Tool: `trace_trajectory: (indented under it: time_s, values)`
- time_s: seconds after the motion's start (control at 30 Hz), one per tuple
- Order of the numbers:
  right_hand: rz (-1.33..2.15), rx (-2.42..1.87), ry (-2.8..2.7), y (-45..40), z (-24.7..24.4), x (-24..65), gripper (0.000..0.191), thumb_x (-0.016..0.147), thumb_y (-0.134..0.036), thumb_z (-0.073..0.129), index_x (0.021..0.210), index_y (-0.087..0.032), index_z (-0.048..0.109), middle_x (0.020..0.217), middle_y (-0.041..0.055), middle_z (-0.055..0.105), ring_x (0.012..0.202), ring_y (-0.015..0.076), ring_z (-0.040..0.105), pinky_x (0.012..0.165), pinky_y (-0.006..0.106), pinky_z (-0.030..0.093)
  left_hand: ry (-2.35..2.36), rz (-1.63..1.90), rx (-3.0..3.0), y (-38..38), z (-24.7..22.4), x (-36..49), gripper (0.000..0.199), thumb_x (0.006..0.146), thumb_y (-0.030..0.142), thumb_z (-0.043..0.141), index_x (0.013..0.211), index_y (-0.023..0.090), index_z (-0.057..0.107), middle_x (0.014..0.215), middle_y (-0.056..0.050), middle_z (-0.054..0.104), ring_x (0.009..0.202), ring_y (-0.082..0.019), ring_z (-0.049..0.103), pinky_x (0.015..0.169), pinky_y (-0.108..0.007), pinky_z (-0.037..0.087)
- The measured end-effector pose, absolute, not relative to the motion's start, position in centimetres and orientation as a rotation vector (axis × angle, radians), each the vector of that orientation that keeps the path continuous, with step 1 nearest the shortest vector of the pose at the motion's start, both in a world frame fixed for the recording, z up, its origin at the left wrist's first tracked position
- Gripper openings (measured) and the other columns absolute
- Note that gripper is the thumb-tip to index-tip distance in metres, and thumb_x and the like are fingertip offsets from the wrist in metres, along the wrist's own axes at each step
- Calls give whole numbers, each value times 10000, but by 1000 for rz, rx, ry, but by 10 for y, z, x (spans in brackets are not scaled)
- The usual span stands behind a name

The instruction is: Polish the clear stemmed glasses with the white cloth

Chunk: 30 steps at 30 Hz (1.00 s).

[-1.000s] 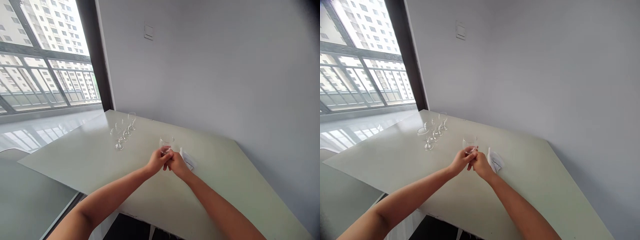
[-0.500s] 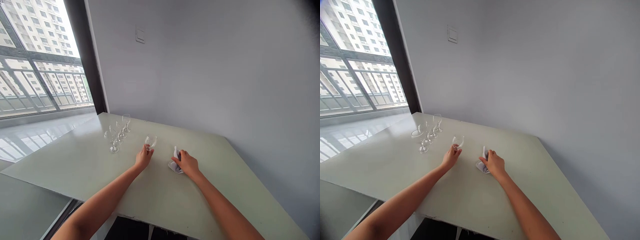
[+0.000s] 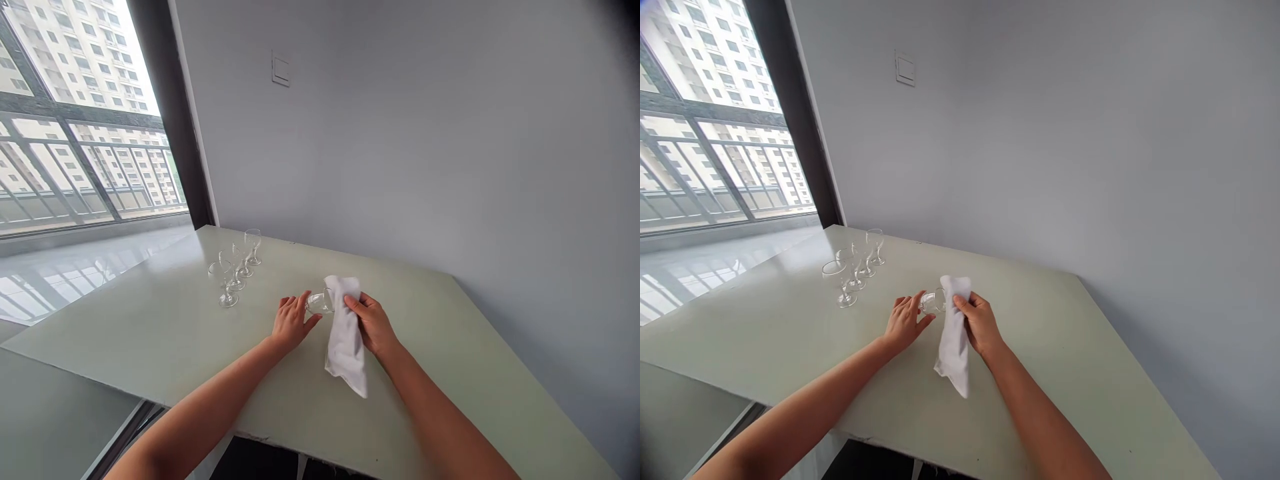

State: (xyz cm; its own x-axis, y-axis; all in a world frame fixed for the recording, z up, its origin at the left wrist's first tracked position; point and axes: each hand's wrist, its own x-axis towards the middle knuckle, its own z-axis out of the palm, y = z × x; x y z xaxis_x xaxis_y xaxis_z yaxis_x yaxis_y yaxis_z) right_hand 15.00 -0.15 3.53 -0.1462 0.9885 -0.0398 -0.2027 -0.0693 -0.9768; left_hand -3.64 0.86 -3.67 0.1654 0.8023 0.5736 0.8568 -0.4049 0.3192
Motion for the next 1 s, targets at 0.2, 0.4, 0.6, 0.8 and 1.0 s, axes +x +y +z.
trace_trajectory:
  time_s: [0.2,0.4,0.6,0.8,1.0]
  values:
    - [1463,-994,-1688,-16,35,139,411,711,-353,622,1092,-209,565,869,30,635,690,164,616,560,271,487,-1699,-1035,-2345,7,-34,-40,450,813,390,488,1198,161,444,802,-59,645,809,-215,573,813,-367,356]
    - [1564,-1076,-1750,-11,12,144,175,687,-274,620,829,-174,639,602,11,633,599,183,624,540,294,497,-1507,-873,-2450,0,-30,-31,402,811,406,499,1139,174,497,848,-84,631,843,-224,558,814,-370,346]
    - [1770,-1056,-1215,-11,3,144,232,695,-344,645,852,-175,623,703,24,645,559,156,616,502,284,508,-1393,-842,-2413,-3,-25,-30,370,837,250,446,1205,208,463,870,-61,637,834,-192,563,961,-412,257]
    - [1809,-1081,-1180,-10,10,146,368,739,-492,579,874,-150,602,677,38,634,489,152,602,481,301,508,-1381,-885,-2488,-6,-22,-30,379,842,194,394,1208,235,483,805,-61,641,789,-180,576,945,-400,273]
    - [1544,-984,-1774,-17,22,165,224,699,-376,644,748,-158,634,667,1,626,553,159,612,570,308,503,-1622,-943,-3046,-6,-6,-37,375,825,495,422,1015,216,585,663,-15,614,610,-136,548,655,-268,395]
